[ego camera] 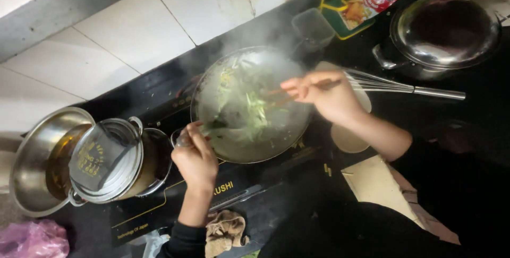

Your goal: Stir-fry vegetables in a wok and add seasoning.

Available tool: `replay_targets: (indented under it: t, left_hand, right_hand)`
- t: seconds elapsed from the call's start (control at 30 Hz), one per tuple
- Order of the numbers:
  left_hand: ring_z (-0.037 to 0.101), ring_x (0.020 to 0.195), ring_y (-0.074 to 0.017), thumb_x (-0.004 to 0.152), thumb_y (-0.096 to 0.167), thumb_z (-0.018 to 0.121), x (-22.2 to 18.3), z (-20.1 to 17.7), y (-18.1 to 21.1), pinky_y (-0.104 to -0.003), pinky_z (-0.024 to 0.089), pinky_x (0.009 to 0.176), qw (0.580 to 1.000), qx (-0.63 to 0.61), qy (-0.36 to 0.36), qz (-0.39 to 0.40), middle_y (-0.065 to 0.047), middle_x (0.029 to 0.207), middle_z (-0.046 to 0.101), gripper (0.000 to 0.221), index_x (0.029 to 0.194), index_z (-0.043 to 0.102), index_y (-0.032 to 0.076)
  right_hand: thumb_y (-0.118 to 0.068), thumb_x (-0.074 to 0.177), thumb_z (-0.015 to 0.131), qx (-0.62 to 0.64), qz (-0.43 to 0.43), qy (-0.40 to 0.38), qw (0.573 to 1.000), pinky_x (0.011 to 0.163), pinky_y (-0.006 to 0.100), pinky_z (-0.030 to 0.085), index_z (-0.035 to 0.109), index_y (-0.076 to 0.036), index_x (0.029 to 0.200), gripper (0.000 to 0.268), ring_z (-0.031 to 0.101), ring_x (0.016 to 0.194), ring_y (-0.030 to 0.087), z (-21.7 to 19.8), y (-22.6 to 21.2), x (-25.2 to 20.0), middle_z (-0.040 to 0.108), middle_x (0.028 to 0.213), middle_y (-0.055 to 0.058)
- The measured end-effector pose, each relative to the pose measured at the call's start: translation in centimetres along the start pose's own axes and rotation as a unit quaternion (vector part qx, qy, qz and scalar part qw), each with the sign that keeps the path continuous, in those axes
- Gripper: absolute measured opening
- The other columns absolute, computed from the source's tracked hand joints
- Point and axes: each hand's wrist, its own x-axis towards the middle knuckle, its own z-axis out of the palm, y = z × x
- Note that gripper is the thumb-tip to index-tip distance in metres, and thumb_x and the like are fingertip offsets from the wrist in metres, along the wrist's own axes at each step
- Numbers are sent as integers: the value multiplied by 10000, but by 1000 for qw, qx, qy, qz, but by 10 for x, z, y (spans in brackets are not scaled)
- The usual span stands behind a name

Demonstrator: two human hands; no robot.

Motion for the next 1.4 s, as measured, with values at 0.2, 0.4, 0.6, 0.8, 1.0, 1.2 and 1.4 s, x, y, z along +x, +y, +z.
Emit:
replay_targets:
  t: [0.2,0.4,0.6,0.8,1.0,1.2,1.4]
  left_hand:
    - [713,715,-361,1127,111,529,38,12,-39,-418,578,664,966,131,60,216,-117,753,684,232,1061,746,65]
    - [688,669,-266,1041,111,670,71,54,-94,-323,575,633,877,264,37,400,-49,763,601,106,960,691,48]
    - [682,681,-443,1154,225,473,80,113,-101,-525,529,659,987,22,-5,159,-183,680,657,457,781,677,55]
    - [711,706,-415,1136,135,523,68,69,-76,-455,556,665,984,-10,-16,175,-173,654,706,468,732,735,30]
    - [699,885,-385,1139,53,377,38,-17,-21,-450,558,822,947,24,-115,300,-221,1030,724,362,1216,703,-84]
    - [695,829,-314,1123,77,434,27,-43,-42,-417,553,745,921,87,-129,358,-163,1083,751,287,1143,680,-69]
    - [691,678,-357,1169,153,406,15,7,-81,-473,519,622,973,103,-121,166,-135,767,697,389,1048,740,-4]
  right_hand:
    - [160,917,656,-59,-137,-32,988,891,430,654,732,-42,759,268,761,1013,275,-21,-15,25,800,1047,210]
    - [65,940,695,-143,-112,43,982,772,305,641,795,-83,937,178,760,896,189,-39,23,61,806,974,128]
    - [-36,899,719,51,27,118,991,705,332,676,800,-68,889,88,789,752,197,-8,129,105,796,850,147]
    - [60,890,608,148,30,103,983,794,489,674,754,5,831,167,807,863,345,-2,56,81,793,984,259]
    - [16,987,624,4,18,-101,995,899,375,728,733,-38,833,196,826,1032,276,-35,-7,51,817,1110,215]
    - [-23,986,664,-189,41,-90,977,843,244,698,770,-95,979,128,783,925,142,-59,-43,27,826,1041,74]
    - [-43,1042,617,-83,153,18,985,665,255,611,804,-80,1014,192,757,820,152,-60,13,33,830,996,85]
